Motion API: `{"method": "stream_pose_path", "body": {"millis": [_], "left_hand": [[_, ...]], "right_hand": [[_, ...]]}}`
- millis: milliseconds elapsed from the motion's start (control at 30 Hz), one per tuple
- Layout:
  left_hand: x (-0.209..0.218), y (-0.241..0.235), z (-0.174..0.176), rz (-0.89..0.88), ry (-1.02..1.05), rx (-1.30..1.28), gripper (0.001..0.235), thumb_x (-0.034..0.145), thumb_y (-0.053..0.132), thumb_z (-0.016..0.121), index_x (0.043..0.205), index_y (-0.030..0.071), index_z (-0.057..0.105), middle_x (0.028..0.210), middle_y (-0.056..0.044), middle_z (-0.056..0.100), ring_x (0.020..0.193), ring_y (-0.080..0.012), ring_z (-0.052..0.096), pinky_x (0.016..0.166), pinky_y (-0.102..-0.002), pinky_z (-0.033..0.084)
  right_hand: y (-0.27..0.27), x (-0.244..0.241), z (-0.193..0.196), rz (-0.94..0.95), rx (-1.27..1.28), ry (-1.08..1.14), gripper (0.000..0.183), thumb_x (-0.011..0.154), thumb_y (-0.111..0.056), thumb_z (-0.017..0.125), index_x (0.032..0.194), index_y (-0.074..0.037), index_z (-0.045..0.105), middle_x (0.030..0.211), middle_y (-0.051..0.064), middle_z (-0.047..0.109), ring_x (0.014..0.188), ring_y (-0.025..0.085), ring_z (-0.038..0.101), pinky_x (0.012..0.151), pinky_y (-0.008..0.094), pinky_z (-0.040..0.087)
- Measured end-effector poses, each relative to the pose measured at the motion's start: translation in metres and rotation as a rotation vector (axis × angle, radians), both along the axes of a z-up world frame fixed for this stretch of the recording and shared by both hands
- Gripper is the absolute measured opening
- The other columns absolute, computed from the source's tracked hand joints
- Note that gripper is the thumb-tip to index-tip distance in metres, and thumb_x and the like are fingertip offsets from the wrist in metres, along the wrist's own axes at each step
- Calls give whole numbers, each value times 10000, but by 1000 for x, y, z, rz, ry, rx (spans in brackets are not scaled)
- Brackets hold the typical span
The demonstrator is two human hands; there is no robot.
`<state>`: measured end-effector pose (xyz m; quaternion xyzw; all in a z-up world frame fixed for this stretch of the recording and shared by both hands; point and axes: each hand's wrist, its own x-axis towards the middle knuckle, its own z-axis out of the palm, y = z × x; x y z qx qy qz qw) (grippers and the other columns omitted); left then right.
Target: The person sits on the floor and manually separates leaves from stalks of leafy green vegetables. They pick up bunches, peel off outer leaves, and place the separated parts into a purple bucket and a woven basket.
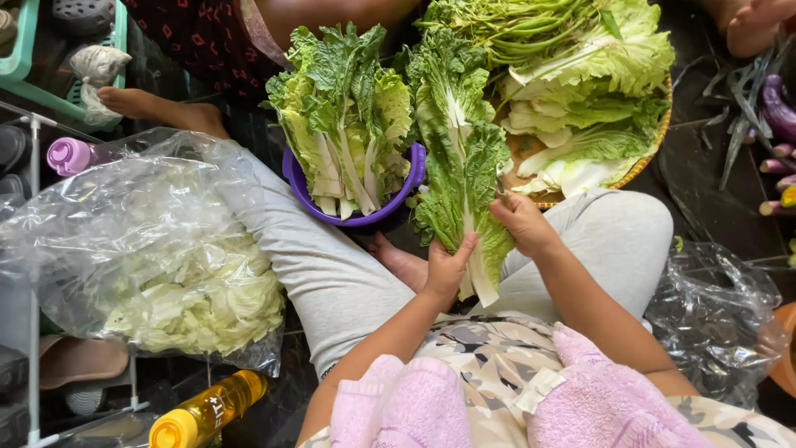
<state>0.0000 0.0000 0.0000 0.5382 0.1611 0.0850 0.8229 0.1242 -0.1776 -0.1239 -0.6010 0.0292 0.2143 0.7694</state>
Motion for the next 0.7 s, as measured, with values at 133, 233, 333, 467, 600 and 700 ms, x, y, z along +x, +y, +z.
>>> {"method": "stream_pose_path", "body": {"millis": [133, 233, 333, 467, 600, 700], "left_hand": [[3, 7, 44, 6, -10, -45, 325, 856, 101, 853, 1152, 53, 728, 1020, -71, 763, 901, -136, 683, 831, -395, 590], [10, 13, 86, 126, 92, -322, 286, 870, 172, 833, 1112, 130, 685, 938, 30, 720, 818, -68, 669, 814, -292, 573], [21, 20, 69, 147, 103, -402, 239, 829, 111, 867, 1036, 66, 754, 893, -78, 772, 800, -141, 752, 736, -303, 625], [26, 23, 43, 173, 153, -461, 263, 802, 39, 861, 1030, 82, 739, 918, -120, 766, 822, -195, 760, 730, -332, 635], [17, 20, 39, 174, 149, -457, 347, 853, 33, 813, 1129, 141, 633, 997, -32, 715, 911, -145, 710, 799, -320, 617], [20, 21, 68, 165, 125, -355, 502, 767, 47, 893, 1171, 157, 617, 1018, -2, 708, 920, -108, 686, 816, -293, 619]], "right_hand": [[40, -28, 124, -37, 17, -129, 264, 879, -79, 808, 1112, -23, 697, 823, 100, 731, 678, 151, 715, 608, 330, 613], [42, -34, 164, 18, -96, -227, 292, 854, -15, 812, 1126, -1, 708, 776, 92, 714, 659, 144, 688, 622, 304, 601], [35, -35, 159, 105, -157, -328, 307, 840, -19, 823, 1133, -31, 732, 838, 87, 751, 749, 106, 652, 724, 304, 584], [34, -38, 186, 127, -284, -438, 261, 836, -33, 828, 1081, -55, 742, 795, 66, 734, 738, 93, 611, 750, 286, 553], [35, -36, 199, 128, -502, -594, 186, 817, -127, 858, 972, -134, 757, 701, 24, 671, 681, 84, 576, 671, 272, 496], [39, -40, 207, 107, -509, -632, 173, 835, -117, 839, 973, -111, 735, 709, 72, 677, 694, 107, 590, 693, 295, 496]]}}
